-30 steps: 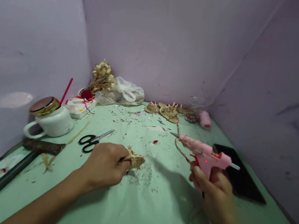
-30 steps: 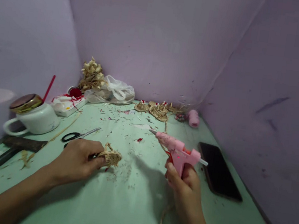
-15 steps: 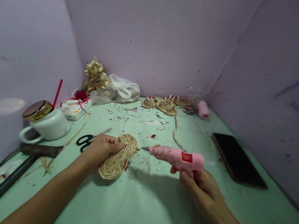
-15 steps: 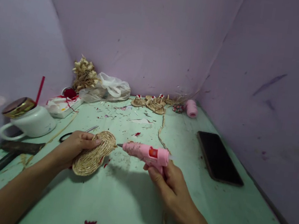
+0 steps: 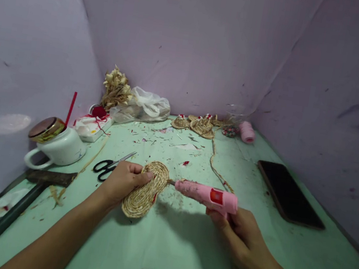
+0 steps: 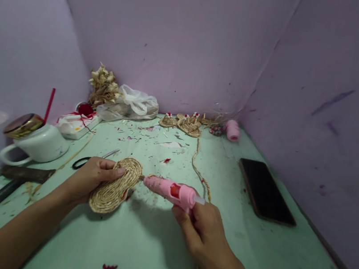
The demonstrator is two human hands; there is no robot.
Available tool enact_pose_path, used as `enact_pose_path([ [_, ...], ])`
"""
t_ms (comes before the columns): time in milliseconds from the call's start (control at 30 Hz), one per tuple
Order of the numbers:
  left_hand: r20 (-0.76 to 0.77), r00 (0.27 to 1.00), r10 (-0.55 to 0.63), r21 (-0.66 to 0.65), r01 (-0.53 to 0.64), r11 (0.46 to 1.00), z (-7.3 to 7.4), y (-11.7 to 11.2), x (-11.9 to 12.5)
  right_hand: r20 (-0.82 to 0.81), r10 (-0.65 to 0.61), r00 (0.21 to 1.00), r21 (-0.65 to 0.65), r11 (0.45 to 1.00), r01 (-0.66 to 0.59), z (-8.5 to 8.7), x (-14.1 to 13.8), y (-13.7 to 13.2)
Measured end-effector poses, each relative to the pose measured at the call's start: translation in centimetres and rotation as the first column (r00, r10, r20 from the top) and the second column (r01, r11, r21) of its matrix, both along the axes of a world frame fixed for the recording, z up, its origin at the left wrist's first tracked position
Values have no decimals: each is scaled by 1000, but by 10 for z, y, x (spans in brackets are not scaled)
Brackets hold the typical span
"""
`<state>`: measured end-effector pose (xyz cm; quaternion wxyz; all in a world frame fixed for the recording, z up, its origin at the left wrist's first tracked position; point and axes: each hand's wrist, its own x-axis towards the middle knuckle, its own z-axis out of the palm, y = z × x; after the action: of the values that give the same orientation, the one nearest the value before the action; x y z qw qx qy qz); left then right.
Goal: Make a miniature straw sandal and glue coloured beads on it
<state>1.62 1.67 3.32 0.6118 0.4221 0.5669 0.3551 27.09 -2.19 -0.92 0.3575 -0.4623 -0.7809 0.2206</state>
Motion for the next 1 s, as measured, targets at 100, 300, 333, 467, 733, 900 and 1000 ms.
enact_pose_path([
  [100,-1,1000,-12,11,12,1000,1,-1,1,0,-10,1000,0,1000,10,1,-1,0],
  [300,6,1000,-16,14,16,1000,1,-1,1,23,15,1000,96,995,-17,5,-3,1],
  [333,7,1000,-20,15,20,1000,1,-1,1,28,18,999,103,994,-21,6,-3,1],
  [467,-7,1000,-18,20,18,1000,0,-1,0,47,17,999,127,992,-23,7,-3,0],
  [733,16,1000,-25,11,24,1000,1,-2,1,77,28,997,126,991,-37,8,-1,-1],
  [900,6,1000,-28,20,28,999,1,-2,1,74,32,997,152,987,-43,9,-1,-1],
  [1000,-70,996,-54,50,57,997,0,-1,0,87,26,996,157,987,-39,9,-2,-1],
])
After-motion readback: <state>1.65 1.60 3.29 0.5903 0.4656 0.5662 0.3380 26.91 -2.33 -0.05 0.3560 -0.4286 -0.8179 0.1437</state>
